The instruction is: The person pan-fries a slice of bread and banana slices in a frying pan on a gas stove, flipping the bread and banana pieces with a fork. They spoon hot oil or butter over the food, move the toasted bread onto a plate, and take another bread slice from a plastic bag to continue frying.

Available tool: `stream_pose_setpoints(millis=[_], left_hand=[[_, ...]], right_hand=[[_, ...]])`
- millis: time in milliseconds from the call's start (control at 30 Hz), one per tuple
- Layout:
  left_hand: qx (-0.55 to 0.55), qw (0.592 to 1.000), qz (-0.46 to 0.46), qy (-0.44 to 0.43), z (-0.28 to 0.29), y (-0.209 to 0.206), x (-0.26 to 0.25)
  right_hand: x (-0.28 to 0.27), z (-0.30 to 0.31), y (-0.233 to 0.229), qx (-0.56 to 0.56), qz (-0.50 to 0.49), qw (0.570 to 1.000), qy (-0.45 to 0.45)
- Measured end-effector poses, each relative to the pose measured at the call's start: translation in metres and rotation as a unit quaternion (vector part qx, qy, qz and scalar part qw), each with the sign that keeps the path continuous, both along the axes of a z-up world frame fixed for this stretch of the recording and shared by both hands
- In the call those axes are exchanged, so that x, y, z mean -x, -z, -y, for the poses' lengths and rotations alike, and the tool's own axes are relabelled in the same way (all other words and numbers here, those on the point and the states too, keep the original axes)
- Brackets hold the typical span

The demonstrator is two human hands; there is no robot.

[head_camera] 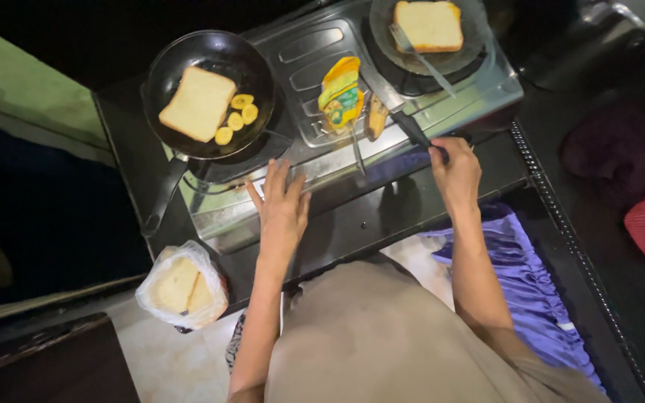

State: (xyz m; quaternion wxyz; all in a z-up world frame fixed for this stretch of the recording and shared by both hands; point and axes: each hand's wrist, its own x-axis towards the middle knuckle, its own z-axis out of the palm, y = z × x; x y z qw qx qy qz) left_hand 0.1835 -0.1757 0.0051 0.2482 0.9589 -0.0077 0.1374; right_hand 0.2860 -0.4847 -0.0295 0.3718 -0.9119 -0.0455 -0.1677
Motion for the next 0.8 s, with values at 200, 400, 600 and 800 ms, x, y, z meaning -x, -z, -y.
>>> stream_pose_setpoints(millis=[200, 400, 600, 800], left_hand=[[0.01, 1.0, -0.024, 0.006, 0.018, 0.011, -0.003], [0.011, 1.0, -0.02, -0.01, 0.023, 0.01, 0.002], [0.005, 0.996, -0.003, -0.086, 0.002, 0.005, 0.025], [-0.009, 0.986, 0.021, -0.165, -0.037, -0.003, 0.055]], right_hand=[[-0.018, 0.017, -0.007, 0.006, 0.092, 0.996, -0.014], [-0.097, 0.029, 0.022, 0.14, 0.083, 0.986, 0.021], [-0.158, 0.045, 0.079, -0.133, -0.105, 0.985, -0.023], [-0.145, 0.039, 0.061, -0.121, -0.03, 0.992, -0.017]])
